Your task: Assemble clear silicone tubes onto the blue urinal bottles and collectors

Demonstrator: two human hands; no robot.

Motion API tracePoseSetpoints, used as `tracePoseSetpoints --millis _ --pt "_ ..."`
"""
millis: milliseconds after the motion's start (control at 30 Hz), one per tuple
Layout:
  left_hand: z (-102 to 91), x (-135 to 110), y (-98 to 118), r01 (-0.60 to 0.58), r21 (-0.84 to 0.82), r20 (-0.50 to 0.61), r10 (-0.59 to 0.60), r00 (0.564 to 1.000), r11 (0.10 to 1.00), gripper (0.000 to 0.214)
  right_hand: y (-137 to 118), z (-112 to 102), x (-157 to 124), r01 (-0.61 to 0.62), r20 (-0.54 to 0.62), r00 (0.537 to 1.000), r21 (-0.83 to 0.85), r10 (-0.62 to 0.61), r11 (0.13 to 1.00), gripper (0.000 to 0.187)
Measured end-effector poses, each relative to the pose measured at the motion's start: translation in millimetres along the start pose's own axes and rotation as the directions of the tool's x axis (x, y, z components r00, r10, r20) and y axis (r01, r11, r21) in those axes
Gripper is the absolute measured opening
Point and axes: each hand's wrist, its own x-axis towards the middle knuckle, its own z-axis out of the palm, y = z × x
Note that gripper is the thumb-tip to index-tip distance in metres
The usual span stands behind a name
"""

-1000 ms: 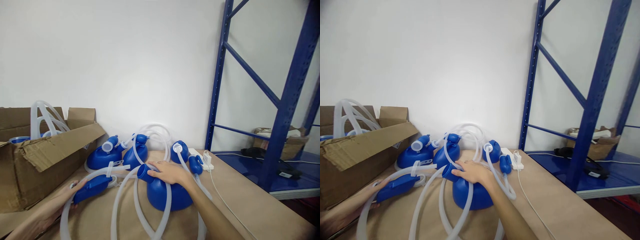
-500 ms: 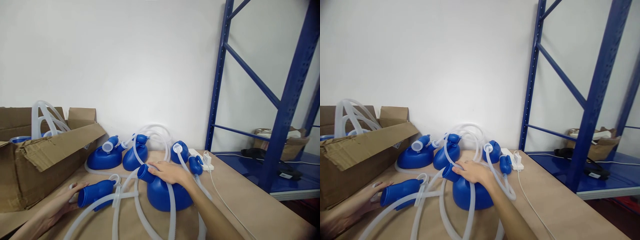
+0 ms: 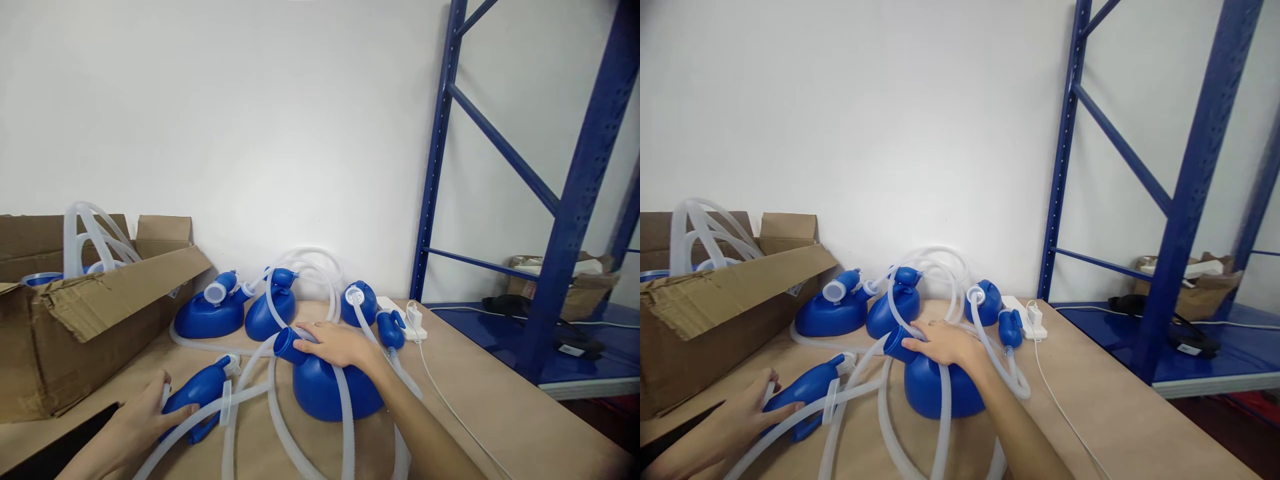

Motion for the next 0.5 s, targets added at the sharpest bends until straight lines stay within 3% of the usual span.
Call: tracePoseSetpoints --millis 100,167,267,333,433,500 --pt "-10.6 1.9 14.3 0.037 -0.007 0.018 -0.036 0.999 0.999 0.054 2.2 1.6 1.7 -0.008 0.001 1.000 0.010 0.008 1.000 0.088" --pt "-30.2 6.5 28.9 0.050 -0.009 -0.076 -0.050 0.996 0.999 0.057 4.4 2.5 3.4 0.003 -0.003 1.000 0.033 -0.003 0.999 0.088" --pt "-69.5 6.6 64.3 0.081 -0.052 -0.299 -0.093 0.950 0.995 0.063 3.8 -0.7 2.4 0.045 -0.055 0.998 0.102 -0.039 0.994 0.085" --pt "-92.5 -0.9 96.2 -0.012 -0.095 -0.377 -0.025 0.926 0.995 0.067 -1.5 -6.5 -2.4 0.083 -0.141 0.988 0.170 -0.060 0.982 0.086" --pt "-109.7 -18.6 147.4 -0.233 -0.068 -0.529 0.163 0.833 0.970 0.073 -14.5 -16.8 -14.6 0.235 -0.263 0.950 0.247 -0.168 0.940 0.099" --pt "-109.0 -29.3 177.9 -0.354 -0.182 -0.496 0.225 0.839 0.917 0.068 -23.2 -22.3 -23.2 0.403 -0.307 0.898 0.289 -0.315 0.868 0.111"
